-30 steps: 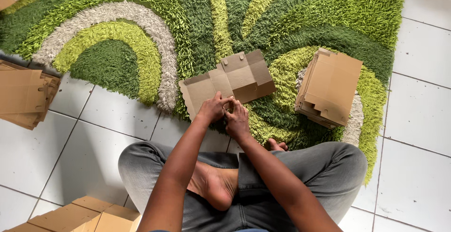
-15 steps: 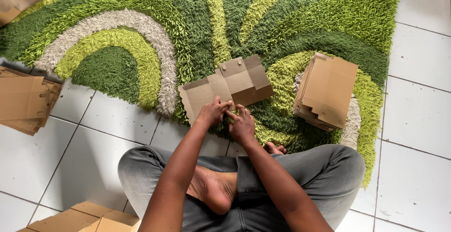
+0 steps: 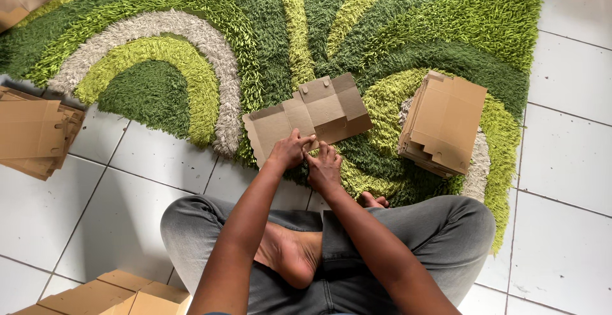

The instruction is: The person sits on the floor and assembles flat cardboard pieces into small boxes by folding the sides and tucking in the flaps. They handle multiple cardboard pieces, folding them into shape and stacking the finished boxes.

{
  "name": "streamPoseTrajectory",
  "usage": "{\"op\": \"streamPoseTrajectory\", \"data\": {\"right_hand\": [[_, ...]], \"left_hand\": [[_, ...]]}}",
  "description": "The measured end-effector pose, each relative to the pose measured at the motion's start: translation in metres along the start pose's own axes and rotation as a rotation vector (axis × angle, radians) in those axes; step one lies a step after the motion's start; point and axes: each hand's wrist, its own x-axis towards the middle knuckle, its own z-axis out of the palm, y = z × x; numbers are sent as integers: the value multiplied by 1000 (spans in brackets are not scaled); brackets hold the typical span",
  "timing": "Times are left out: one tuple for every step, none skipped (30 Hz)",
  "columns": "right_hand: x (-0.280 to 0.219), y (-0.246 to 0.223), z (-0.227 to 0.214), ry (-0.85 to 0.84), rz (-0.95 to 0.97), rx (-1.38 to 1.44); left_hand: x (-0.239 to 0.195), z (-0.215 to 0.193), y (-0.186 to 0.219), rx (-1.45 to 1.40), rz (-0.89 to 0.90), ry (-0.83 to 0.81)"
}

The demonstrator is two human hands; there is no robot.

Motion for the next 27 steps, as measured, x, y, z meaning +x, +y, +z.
{"op": "streamPoseTrajectory", "data": {"right_hand": [[1,2,5,0,0,0],[2,4,9,-31,7,27],[3,5,14,-59,14,54],[2,5,5,-58,14,55],[0,4,-4,-72,25,53],[-2,4,-13,-87,36,50],[-1,6,-13,-86,37,51],[1,8,-12,-79,57,92],[0,9,-12,-76,76,134],[0,9,-13,-79,76,135],[1,10,-14,-74,92,148],[1,11,-16,-68,108,161],[1,12,-13,-69,111,162],[1,12,-11,-62,140,169],[2,12,-10,-52,168,177],[3,12,-14,-51,171,178],[2,12,-17,-43,201,188],[0,11,-19,-34,232,197],[-1,9,-21,-42,234,197],[-2,7,-23,-36,239,182],[-2,4,-25,-29,243,167],[-4,4,-23,-36,245,168],[-3,5,-22,-19,233,159],[-2,5,-22,-2,221,152],[0,11,-20,1,217,148],[3,16,-18,39,163,211],[4,22,-14,74,114,277]], "left_hand": [[-1,0,1,0,0,-1],[-2,-1,2,3,-1,-3],[-2,-2,3,7,-1,-3],[-1,0,0,9,-1,-3],[1,3,-1,11,-5,1],[3,6,-3,14,-8,5],[2,5,-2,15,-7,5],[2,4,-1,19,-8,10],[-1,4,-1,21,-13,14],[-1,3,0,20,-15,11],[-1,2,0,23,-12,13],[-1,1,1,26,-9,15],[-1,3,0,26,-8,13],[-1,4,0,41,-7,17],[0,4,0,58,-5,22],[1,0,2,59,-2,20],[-1,-1,3,55,-12,5],[-2,-2,4,52,-22,-11],[-3,-2,4,47,-25,-17],[-3,-1,4,49,-22,-17],[-3,-2,3,51,-21,-15],[-3,2,0,47,-23,-21],[-2,4,-2,19,-21,-17],[0,6,-5,-8,-18,-13],[-3,3,-11,-10,-19,-7],[-5,1,-17,-183,-41,104],[-8,-1,-23,-355,-60,208]]}}
